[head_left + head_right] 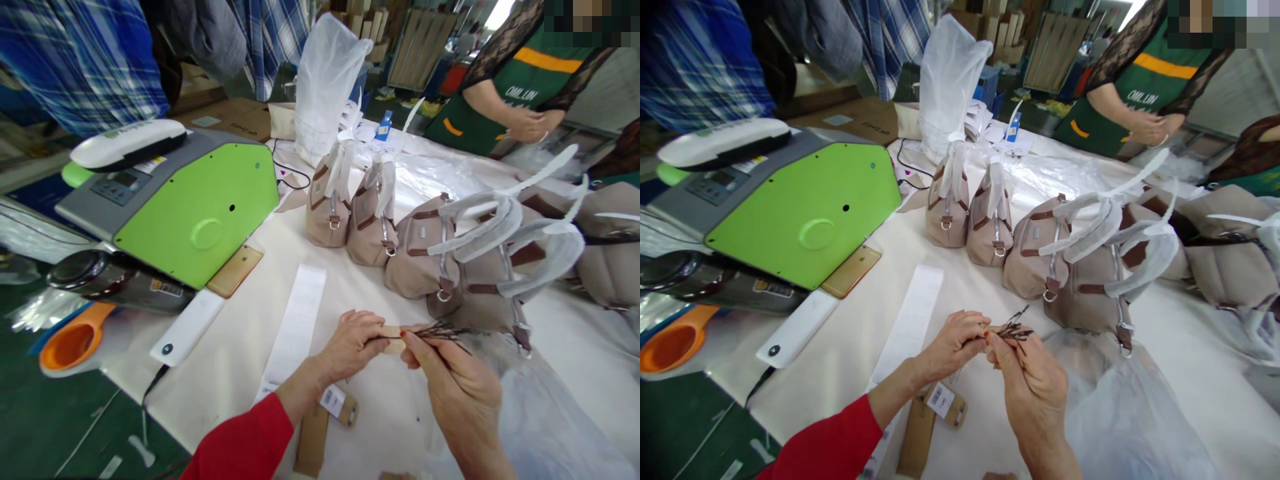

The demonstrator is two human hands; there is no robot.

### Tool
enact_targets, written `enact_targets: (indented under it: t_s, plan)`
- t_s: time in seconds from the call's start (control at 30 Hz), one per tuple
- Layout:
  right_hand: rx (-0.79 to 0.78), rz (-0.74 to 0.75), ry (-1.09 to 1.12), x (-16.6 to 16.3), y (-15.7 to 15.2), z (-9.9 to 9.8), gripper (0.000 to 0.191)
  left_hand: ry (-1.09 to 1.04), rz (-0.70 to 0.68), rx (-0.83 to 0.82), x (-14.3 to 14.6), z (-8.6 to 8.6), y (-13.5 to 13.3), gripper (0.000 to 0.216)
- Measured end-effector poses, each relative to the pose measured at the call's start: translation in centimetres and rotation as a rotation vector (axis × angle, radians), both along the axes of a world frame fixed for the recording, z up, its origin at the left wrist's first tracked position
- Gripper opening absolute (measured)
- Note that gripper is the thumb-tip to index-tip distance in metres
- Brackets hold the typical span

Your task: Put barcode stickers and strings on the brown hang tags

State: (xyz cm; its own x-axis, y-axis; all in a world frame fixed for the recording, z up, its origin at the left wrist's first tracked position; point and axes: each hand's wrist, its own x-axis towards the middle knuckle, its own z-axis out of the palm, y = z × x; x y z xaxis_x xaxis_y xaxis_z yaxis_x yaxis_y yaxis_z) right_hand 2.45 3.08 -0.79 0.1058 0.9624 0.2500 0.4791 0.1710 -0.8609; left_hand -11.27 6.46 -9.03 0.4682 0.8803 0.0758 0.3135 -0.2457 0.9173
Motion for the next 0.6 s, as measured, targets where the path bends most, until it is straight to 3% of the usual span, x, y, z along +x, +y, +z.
enact_targets:
  t_s: [0.33, 0.6]
  plan:
    - [0.01, -0.073, 0.105, 0.2, -0.6, 0.2, 0.019, -0.121, -0.073, 0.047, 0.5, -0.4, 0.5, 0.011]
    - [-0.114, -0.097, 0.077, 0.3, 0.1, 1.1, 0.025, -0.214, -0.088, -0.047, 0.1, -0.1, -0.5, 0.027]
